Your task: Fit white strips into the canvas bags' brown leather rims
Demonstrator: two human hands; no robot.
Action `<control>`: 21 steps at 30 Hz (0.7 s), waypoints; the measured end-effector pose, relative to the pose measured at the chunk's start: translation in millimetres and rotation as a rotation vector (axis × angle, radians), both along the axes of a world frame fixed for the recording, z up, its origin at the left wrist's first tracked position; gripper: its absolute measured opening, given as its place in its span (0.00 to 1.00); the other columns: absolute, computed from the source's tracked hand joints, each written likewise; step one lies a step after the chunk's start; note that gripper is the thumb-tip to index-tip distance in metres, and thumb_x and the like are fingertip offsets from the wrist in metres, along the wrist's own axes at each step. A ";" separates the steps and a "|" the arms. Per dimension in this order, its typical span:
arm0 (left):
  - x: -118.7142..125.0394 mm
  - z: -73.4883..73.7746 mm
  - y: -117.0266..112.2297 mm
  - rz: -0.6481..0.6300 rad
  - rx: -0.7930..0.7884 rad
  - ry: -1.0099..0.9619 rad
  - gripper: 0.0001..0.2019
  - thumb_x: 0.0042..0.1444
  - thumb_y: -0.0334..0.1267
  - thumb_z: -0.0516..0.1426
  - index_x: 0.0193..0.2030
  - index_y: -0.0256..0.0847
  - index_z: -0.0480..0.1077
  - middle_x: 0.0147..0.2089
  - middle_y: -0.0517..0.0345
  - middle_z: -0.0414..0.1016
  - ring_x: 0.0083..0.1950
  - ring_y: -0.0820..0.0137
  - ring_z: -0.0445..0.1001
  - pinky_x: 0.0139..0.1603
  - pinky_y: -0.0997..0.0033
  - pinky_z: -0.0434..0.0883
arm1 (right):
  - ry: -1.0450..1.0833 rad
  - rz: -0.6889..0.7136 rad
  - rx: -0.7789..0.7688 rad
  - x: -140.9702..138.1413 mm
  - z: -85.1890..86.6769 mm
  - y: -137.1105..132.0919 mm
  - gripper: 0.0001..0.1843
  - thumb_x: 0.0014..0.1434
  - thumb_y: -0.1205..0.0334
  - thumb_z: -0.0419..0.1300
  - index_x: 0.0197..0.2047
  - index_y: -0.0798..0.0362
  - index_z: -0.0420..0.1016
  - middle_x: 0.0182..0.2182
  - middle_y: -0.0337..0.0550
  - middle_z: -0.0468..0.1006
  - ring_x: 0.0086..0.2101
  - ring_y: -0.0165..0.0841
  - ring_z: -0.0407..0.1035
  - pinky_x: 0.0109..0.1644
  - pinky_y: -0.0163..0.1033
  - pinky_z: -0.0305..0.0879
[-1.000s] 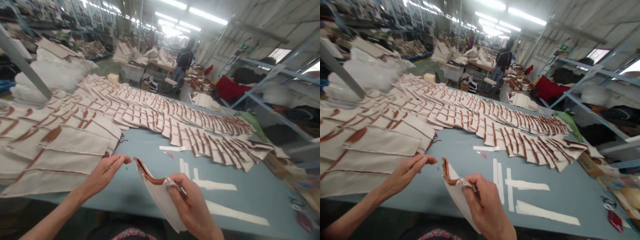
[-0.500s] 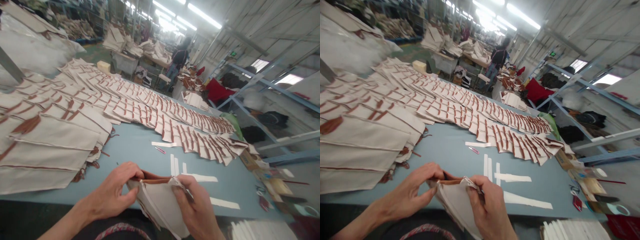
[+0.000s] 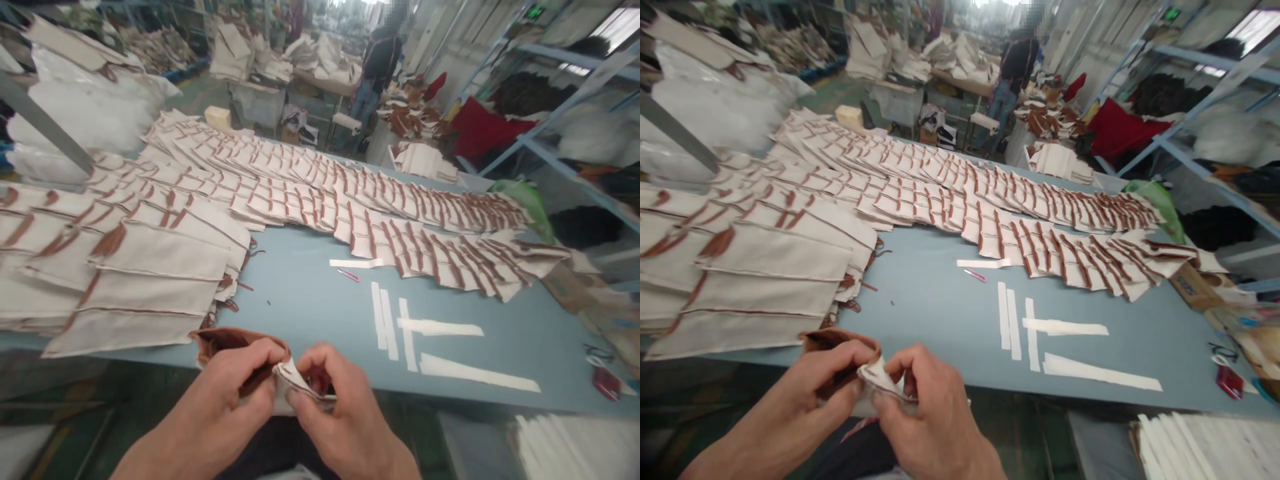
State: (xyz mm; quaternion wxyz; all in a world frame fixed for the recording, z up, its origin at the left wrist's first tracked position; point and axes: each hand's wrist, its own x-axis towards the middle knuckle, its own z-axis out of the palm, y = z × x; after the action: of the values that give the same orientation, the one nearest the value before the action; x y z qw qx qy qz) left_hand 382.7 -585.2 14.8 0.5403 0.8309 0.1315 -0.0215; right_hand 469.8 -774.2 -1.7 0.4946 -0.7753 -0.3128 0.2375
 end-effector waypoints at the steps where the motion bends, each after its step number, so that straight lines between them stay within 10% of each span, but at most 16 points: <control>1: -0.5 0.3 -0.3 0.017 -0.012 0.023 0.12 0.61 0.42 0.54 0.32 0.48 0.78 0.35 0.58 0.83 0.33 0.63 0.78 0.31 0.70 0.70 | 0.030 0.021 -0.003 1.1 2.8 0.4 0.04 0.61 0.66 0.64 0.41 0.50 0.76 0.32 0.35 0.76 0.31 0.31 0.70 0.37 0.35 0.65; 12: -9.4 12.4 -0.4 -0.060 -0.015 0.076 0.12 0.64 0.46 0.58 0.34 0.47 0.80 0.33 0.61 0.84 0.36 0.62 0.78 0.40 0.70 0.72 | 0.537 0.062 0.109 11.1 21.7 10.3 0.21 0.63 0.41 0.67 0.36 0.50 0.70 0.28 0.33 0.70 0.29 0.29 0.61 0.34 0.35 0.59; 21: -10.9 12.7 6.0 -0.083 -0.122 0.063 0.17 0.69 0.45 0.56 0.32 0.43 0.78 0.31 0.62 0.78 0.34 0.68 0.74 0.37 0.73 0.66 | 0.428 0.079 0.105 10.1 26.4 12.5 0.16 0.69 0.48 0.66 0.37 0.52 0.73 0.29 0.34 0.73 0.29 0.28 0.63 0.34 0.35 0.59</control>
State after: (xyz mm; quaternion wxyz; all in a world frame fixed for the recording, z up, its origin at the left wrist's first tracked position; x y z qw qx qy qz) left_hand 371.8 -579.2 27.5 0.5840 0.8001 0.1125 -0.0781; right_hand 480.0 -761.7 24.7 0.5798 -0.6675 -0.2426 0.3993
